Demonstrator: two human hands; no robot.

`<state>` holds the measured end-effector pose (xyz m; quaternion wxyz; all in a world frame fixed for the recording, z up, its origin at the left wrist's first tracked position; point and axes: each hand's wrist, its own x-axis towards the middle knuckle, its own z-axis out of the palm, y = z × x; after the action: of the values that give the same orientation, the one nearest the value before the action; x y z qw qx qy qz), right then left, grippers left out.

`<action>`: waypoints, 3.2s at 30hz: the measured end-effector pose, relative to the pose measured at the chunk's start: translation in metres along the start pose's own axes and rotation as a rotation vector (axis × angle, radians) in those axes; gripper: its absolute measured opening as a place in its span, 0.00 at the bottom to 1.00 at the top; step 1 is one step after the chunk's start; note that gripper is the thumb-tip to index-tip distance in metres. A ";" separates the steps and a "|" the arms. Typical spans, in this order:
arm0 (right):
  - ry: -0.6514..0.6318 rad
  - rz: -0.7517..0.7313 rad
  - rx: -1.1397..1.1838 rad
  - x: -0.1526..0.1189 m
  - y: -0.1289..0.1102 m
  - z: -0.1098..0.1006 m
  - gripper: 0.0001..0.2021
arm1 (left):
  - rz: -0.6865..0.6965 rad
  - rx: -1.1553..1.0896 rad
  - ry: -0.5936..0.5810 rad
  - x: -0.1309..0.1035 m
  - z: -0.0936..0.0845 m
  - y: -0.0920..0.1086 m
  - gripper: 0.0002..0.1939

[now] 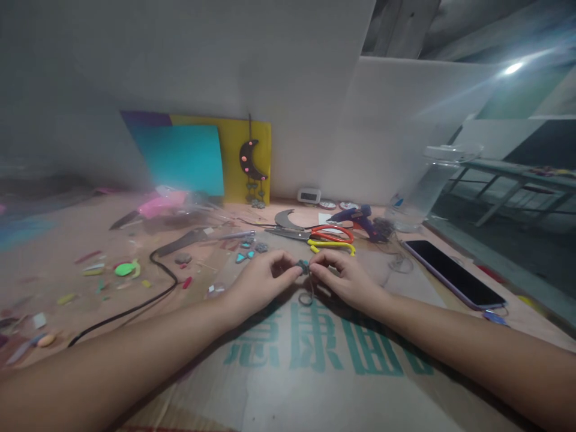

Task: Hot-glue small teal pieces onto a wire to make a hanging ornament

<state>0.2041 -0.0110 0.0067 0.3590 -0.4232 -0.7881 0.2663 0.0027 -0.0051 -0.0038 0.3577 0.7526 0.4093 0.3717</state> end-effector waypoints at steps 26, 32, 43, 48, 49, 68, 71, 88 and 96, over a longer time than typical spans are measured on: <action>-0.019 0.027 -0.047 0.000 0.002 0.001 0.09 | 0.017 -0.041 -0.036 -0.002 -0.001 0.002 0.11; -0.076 -0.025 -0.082 -0.002 0.000 0.001 0.10 | 0.019 0.014 -0.033 -0.002 -0.002 0.004 0.12; -0.082 -0.022 -0.107 -0.002 0.000 0.000 0.09 | 0.008 0.010 -0.036 -0.001 -0.001 0.004 0.11; -0.083 -0.029 -0.109 -0.001 -0.001 0.000 0.09 | 0.015 0.013 -0.038 -0.001 -0.001 0.003 0.11; -0.076 -0.027 -0.110 -0.001 -0.001 0.000 0.09 | 0.012 0.002 -0.043 -0.001 -0.001 0.003 0.12; 0.058 -0.025 0.086 -0.004 0.001 -0.001 0.11 | -0.021 0.004 0.084 0.001 -0.001 -0.004 0.12; 0.061 -0.008 0.076 -0.006 -0.001 -0.001 0.12 | -0.032 -0.022 0.113 0.004 -0.002 -0.007 0.11; 0.105 -0.134 -0.522 0.038 0.011 -0.101 0.08 | -0.038 -0.014 0.102 0.004 0.000 -0.013 0.12; 0.049 0.365 -1.036 0.048 0.067 -0.168 0.23 | -0.039 -0.006 0.117 0.003 0.000 -0.011 0.11</action>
<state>0.3503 0.0835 0.0751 0.0700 -0.6803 -0.7215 -0.1084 0.0003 0.0025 -0.0123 0.3424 0.7206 0.4429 0.4091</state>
